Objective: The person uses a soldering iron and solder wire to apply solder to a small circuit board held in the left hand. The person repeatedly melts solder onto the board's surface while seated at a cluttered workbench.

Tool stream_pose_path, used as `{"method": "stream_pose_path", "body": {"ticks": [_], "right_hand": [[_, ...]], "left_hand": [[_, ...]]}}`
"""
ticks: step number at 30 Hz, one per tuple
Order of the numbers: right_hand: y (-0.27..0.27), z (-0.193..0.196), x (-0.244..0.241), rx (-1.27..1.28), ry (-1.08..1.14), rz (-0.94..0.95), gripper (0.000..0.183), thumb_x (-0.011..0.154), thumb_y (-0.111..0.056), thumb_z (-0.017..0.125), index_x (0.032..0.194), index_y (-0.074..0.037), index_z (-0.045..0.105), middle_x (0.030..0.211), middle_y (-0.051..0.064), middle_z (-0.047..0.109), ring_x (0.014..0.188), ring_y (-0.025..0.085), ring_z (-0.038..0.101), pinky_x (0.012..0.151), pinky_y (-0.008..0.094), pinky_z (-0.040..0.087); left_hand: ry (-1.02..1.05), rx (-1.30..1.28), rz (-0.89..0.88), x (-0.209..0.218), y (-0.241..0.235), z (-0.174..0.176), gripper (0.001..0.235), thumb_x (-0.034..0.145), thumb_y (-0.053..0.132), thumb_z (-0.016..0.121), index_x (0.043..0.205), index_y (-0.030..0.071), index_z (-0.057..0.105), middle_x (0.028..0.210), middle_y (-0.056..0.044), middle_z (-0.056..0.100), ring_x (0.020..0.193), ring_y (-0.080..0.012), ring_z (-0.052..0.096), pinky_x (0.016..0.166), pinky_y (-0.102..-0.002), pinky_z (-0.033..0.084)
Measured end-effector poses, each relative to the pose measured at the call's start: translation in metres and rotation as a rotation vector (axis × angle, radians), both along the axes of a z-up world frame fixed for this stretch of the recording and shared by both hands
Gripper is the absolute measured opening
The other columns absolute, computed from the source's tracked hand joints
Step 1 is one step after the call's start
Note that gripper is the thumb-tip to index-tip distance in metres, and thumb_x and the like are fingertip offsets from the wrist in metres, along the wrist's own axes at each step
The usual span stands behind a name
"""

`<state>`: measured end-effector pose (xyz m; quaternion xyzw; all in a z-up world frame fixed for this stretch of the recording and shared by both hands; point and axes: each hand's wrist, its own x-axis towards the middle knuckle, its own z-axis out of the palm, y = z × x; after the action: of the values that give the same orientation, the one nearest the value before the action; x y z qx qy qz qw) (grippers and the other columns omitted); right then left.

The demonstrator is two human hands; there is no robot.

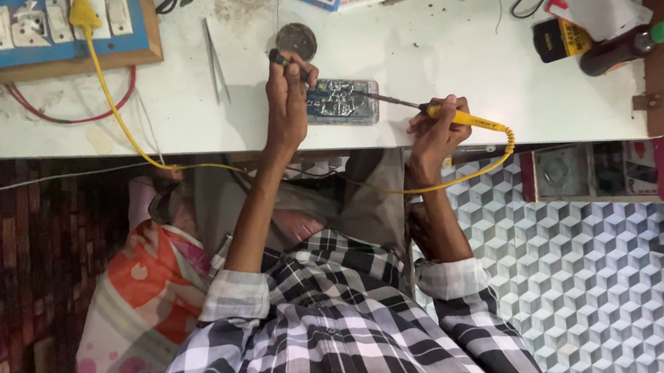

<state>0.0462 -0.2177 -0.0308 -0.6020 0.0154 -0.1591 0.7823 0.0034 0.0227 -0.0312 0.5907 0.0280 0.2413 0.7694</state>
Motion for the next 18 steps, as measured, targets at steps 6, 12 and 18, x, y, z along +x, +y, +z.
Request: {"method": "stream_pose_path", "body": {"ticks": [6, 12, 18], "right_hand": [[0.001, 0.002, 0.000, 0.016, -0.028, 0.048, 0.033, 0.111, -0.030, 0.055, 0.095, -0.002, 0.053, 0.069, 0.008, 0.056, 0.050, 0.017, 0.059, 0.045, 0.028, 0.045], [0.004, 0.000, 0.002, 0.034, -0.007, -0.028, 0.028, 0.108, -0.030, 0.056, 0.099, -0.004, 0.054, 0.067, 0.006, 0.056, 0.052, 0.012, 0.055, 0.046, 0.025, 0.043], [0.007, 0.003, -0.003, -0.038, -0.108, -0.048, 0.027, 0.109, -0.027, 0.059, 0.114, -0.004, 0.046, 0.070, 0.009, 0.061, 0.054, 0.011, 0.054, 0.049, 0.023, 0.041]], "left_hand": [[-0.053, -0.051, -0.008, 0.004, 0.000, -0.010, 0.031, 0.117, 0.037, 0.041, 0.116, 0.007, 0.047, 0.094, -0.002, 0.055, 0.079, -0.0080, 0.045, 0.069, -0.026, 0.038], [-0.065, -0.014, 0.009, 0.002, -0.005, -0.003, 0.031, 0.115, 0.033, 0.041, 0.119, 0.003, 0.048, 0.096, -0.005, 0.052, 0.088, -0.0133, 0.051, 0.084, -0.032, 0.048], [0.183, 0.186, 0.053, -0.008, -0.007, 0.015, 0.029, 0.112, 0.028, 0.037, 0.113, 0.001, 0.047, 0.089, -0.007, 0.059, 0.065, -0.0160, 0.040, 0.064, -0.032, 0.036]]}}
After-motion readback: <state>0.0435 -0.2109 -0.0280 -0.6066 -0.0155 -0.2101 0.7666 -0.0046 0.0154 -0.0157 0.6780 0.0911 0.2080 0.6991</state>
